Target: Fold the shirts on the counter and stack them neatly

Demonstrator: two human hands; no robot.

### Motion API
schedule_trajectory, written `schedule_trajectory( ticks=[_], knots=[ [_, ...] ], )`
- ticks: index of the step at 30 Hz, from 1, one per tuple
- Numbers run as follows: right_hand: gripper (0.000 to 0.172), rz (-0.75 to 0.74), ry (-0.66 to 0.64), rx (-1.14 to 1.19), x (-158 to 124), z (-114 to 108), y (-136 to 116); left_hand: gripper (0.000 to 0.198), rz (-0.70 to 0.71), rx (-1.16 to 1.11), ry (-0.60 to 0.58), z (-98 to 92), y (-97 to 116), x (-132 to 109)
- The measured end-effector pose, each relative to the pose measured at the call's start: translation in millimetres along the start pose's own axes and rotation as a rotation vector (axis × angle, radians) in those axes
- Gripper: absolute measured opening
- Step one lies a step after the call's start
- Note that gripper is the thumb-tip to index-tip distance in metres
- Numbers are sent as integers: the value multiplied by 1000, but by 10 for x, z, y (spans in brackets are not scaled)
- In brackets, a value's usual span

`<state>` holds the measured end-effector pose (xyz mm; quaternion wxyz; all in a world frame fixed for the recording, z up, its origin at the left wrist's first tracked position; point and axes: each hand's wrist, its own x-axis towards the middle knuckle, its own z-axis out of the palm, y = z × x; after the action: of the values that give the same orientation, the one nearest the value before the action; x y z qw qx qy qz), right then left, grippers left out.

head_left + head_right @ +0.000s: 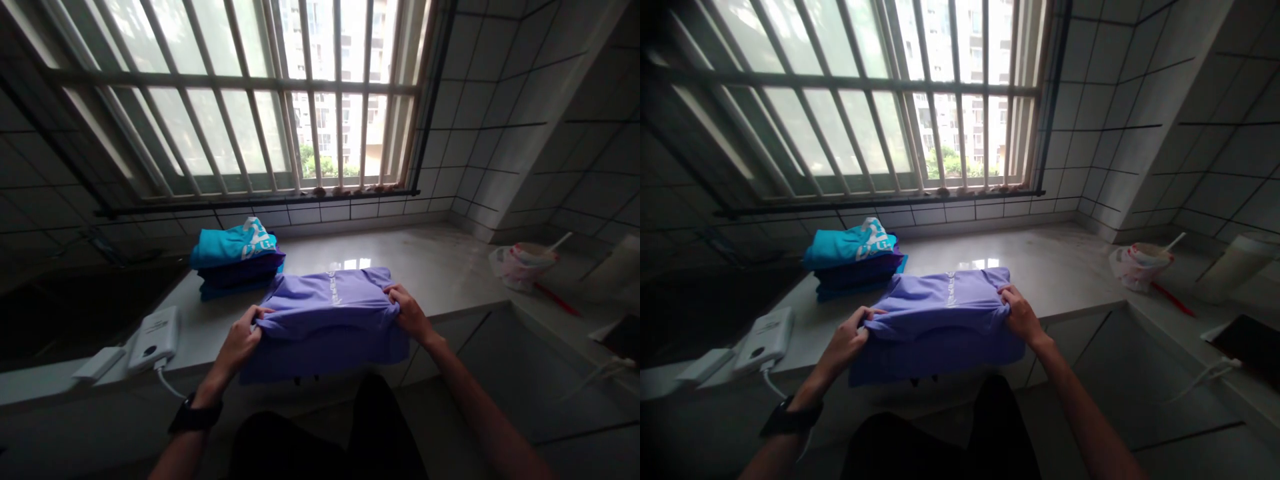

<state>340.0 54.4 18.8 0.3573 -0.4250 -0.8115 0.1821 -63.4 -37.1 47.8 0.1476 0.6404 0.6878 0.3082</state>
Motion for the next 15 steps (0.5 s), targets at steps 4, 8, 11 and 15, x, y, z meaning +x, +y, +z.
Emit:
schedule_trajectory(
  ticks=[4,8,11,15],
  knots=[
    [21,-95,-204,-69,-394,-164,-17,8,36,44,-100,-55,-152,-271],
    [32,-68,-277,-171,-512,-268,-184,19,136,196,-58,-38,-149,-296],
    [48,164,-171,-345,-429,-132,-369,34,246,321,3,108,-84,-173],
    [55,393,-214,-576,-335,197,-453,50,263,532,-81,403,-226,18]
  ],
)
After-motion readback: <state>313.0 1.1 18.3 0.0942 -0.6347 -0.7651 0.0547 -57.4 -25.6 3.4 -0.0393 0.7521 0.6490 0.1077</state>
